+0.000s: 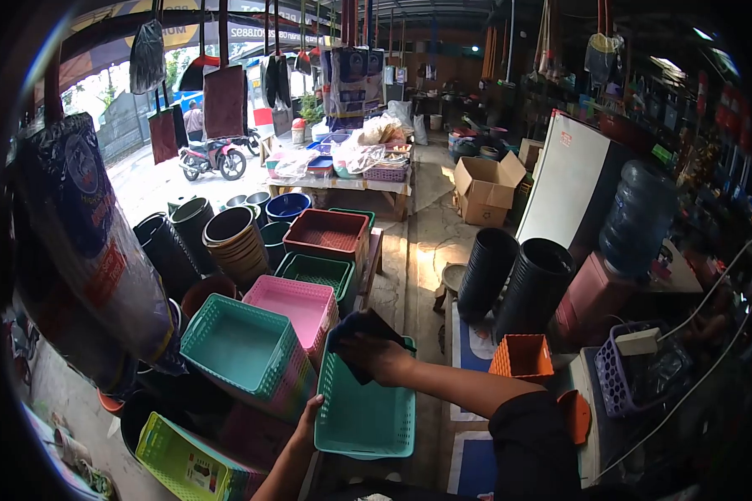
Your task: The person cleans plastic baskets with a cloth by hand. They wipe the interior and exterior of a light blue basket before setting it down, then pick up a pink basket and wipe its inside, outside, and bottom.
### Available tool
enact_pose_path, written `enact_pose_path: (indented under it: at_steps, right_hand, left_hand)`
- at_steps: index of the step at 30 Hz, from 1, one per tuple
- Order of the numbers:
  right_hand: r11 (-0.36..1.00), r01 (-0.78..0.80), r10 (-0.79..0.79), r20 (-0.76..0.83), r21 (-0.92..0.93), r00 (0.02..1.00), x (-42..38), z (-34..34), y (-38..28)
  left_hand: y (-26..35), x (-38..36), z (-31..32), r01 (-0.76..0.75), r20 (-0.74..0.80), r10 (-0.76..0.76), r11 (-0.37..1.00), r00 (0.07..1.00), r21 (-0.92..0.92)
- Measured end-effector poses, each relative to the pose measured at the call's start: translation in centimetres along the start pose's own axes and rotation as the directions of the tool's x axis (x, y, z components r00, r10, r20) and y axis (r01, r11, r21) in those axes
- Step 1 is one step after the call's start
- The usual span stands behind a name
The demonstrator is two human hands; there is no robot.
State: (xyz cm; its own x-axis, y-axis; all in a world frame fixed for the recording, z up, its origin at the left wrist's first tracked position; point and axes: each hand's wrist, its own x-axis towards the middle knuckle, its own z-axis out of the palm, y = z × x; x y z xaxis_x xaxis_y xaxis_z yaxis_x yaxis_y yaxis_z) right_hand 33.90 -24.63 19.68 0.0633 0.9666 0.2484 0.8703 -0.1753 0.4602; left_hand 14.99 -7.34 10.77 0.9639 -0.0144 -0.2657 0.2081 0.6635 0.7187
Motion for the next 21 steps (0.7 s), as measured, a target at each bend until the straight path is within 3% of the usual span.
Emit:
enact_pose_path:
  at_steps: [1,2,3,4,5,7,8,9,10,11,12,14,15,16,17,18,19,20,21]
  right_hand:
    - [0.984,-0.023,0.013,0.061,0.175,0.998,0.3,0.0,-0.2]
    - [0.984,-0.017,0.006,0.061,0.180,0.998,0.6,0.1,-0.4]
    - [0.897,-0.228,0.080,0.368,0.379,0.926,1.5,-1.5,-0.3]
    - [0.745,-0.468,0.065,0.647,0.475,0.760,2.1,-2.5,-0.4]
    - [0.744,-0.466,0.060,0.647,0.479,0.760,2.2,-2.6,-0.9]
    - [0.768,-0.511,0.113,0.703,0.387,0.702,2.3,-2.7,-1.5]
    - [0.769,-0.507,0.110,0.701,0.389,0.704,1.7,-1.3,-1.9]
    - [0.913,-0.297,0.057,0.633,0.281,0.772,0.5,0.9,-2.5]
    - [0.988,-0.073,-0.020,0.571,0.139,0.821,0.1,1.1,-2.9]
    - [0.992,-0.050,-0.040,0.671,0.114,0.740,0.0,1.4,-3.1]
    - [0.991,-0.051,-0.045,0.674,0.121,0.737,-0.2,2.3,-4.0]
    - [0.989,0.096,0.011,0.688,-0.116,0.726,-1.0,4.9,-5.9]
    - [0.989,0.093,0.009,0.689,-0.111,0.724,-0.7,3.5,-6.5]
    - [0.988,-0.029,-0.096,0.744,0.153,0.662,-0.1,0.1,-7.1]
    - [0.904,-0.171,-0.217,0.763,0.393,0.610,0.3,-1.6,-7.6]
    - [0.901,-0.177,-0.217,0.764,0.396,0.607,0.0,-0.5,-8.7]
    - [0.662,-0.458,-0.318,0.776,0.594,0.545,-0.7,1.3,-10.4]
    - [0.317,-0.687,-0.427,0.745,0.654,0.512,-1.3,2.3,-11.4]
    - [0.314,-0.691,-0.425,0.747,0.651,0.511,-1.2,0.6,-11.1]
  left_hand:
    - [0.4,-0.4,0.4,-0.025,0.016,0.025,0.999,1.000,0.021]
    - [0.9,-0.7,0.7,-0.051,0.033,0.049,0.998,0.998,0.044]
    - [1.2,-0.7,1.0,-0.052,0.027,0.051,0.998,0.998,0.041]
    - [1.3,-0.7,1.4,-0.146,0.027,0.144,0.985,0.989,0.098]
    - [1.3,-0.9,1.5,-0.234,0.033,0.231,0.960,0.972,0.156]
    - [1.6,-1.1,1.2,-0.259,-0.023,0.266,0.950,0.964,0.172]
    - [1.8,-1.2,1.0,-0.277,-0.077,0.296,0.941,0.952,0.193]
    - [2.1,-1.6,0.5,-0.274,-0.084,0.294,0.942,0.952,0.194]
    - [2.3,-1.8,-0.1,-0.304,-0.108,0.364,0.880,0.925,0.364]
    - [2.4,-1.8,-0.3,-0.317,-0.116,0.435,0.791,0.893,0.524]
    - [2.3,-1.8,-0.3,-0.309,-0.121,0.428,0.794,0.895,0.523]
    - [2.3,-1.6,-0.2,-0.365,-0.143,0.469,0.815,0.871,0.450]
    - [2.2,-1.3,-0.5,-0.384,-0.129,0.478,0.815,0.869,0.434]
    - [2.4,-1.3,0.0,-0.377,-0.131,0.471,0.818,0.872,0.435]
    - [2.7,-1.3,0.8,-0.405,-0.135,0.489,0.824,0.862,0.397]
    - [2.8,-1.3,1.2,-0.434,-0.139,0.506,0.827,0.851,0.357]
    - [2.2,-0.5,0.2,-0.465,-0.149,0.544,0.806,0.826,0.365]
    - [2.4,-0.3,0.1,-0.460,-0.148,0.538,0.810,0.830,0.365]
    - [2.6,0.0,0.1,-0.472,-0.138,0.529,0.827,0.837,0.307]
